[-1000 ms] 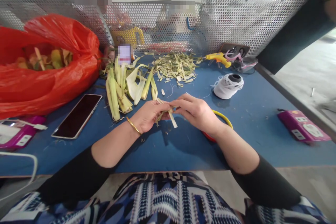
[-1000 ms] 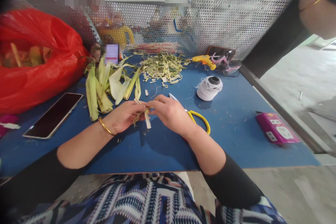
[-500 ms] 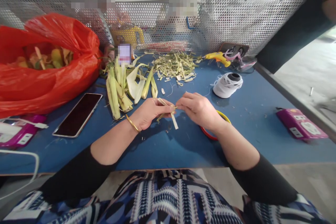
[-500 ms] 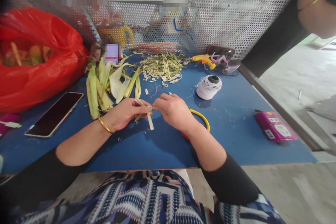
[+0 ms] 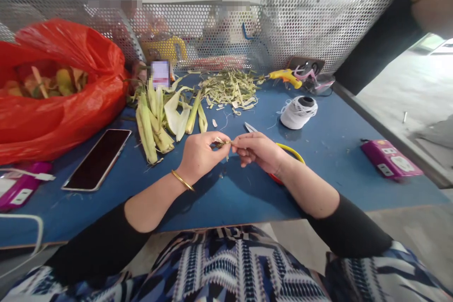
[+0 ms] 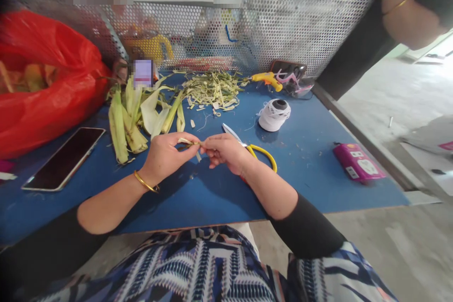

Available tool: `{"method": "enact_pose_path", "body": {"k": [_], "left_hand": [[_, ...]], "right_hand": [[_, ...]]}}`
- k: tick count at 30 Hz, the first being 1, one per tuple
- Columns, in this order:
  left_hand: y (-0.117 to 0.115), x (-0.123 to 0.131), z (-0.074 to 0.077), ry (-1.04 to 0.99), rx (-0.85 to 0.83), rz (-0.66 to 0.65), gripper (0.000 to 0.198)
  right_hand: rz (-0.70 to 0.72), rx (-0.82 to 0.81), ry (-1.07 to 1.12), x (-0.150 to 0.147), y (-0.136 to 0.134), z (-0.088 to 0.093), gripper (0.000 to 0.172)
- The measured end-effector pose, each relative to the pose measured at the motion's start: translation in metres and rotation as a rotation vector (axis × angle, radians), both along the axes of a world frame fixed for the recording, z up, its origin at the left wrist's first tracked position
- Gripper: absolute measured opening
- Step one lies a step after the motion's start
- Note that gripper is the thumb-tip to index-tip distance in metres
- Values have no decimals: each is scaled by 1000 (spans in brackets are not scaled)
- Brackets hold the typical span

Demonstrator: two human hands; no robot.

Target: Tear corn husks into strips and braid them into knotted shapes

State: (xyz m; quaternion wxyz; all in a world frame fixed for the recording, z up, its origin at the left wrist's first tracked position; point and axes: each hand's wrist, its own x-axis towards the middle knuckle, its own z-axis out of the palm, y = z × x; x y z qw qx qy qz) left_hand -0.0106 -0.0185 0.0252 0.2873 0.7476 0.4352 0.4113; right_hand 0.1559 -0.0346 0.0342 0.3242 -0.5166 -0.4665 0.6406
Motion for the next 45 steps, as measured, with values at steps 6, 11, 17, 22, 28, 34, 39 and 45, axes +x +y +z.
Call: {"method": "enact_pose_path", "body": {"k": [6,11,17,22,28,34,39,45], "left_hand": [[14,1,-3,-454,-565,72,3],[10,5,0,-687,-939,95,6],[5,4,5,-735,-1009,76,10],[6,4,3,-740,-1049,69,14],[8,4,1,-751,-1083,36,16],[8,3,3,-704,-1084,32,15],[7,3,7,-700,-1137,-52,17],[17,2,1,-749,-1392,-155,26]], "right_hand": [[-157,624,-934,26,-16,8,15],[-16,494,-1575,64,-2,10,27],[250,608,-1732,78,23,-2,31],[148,617,-1696,80,27,-9,28],[-78,629,-1401,69,21,-11,23],[-65,845,-1427,43,6,-13,21],[79,1124,-1453,29,-9,-11,23],[336,1464,-1300,6,-30,-11,31]]}}
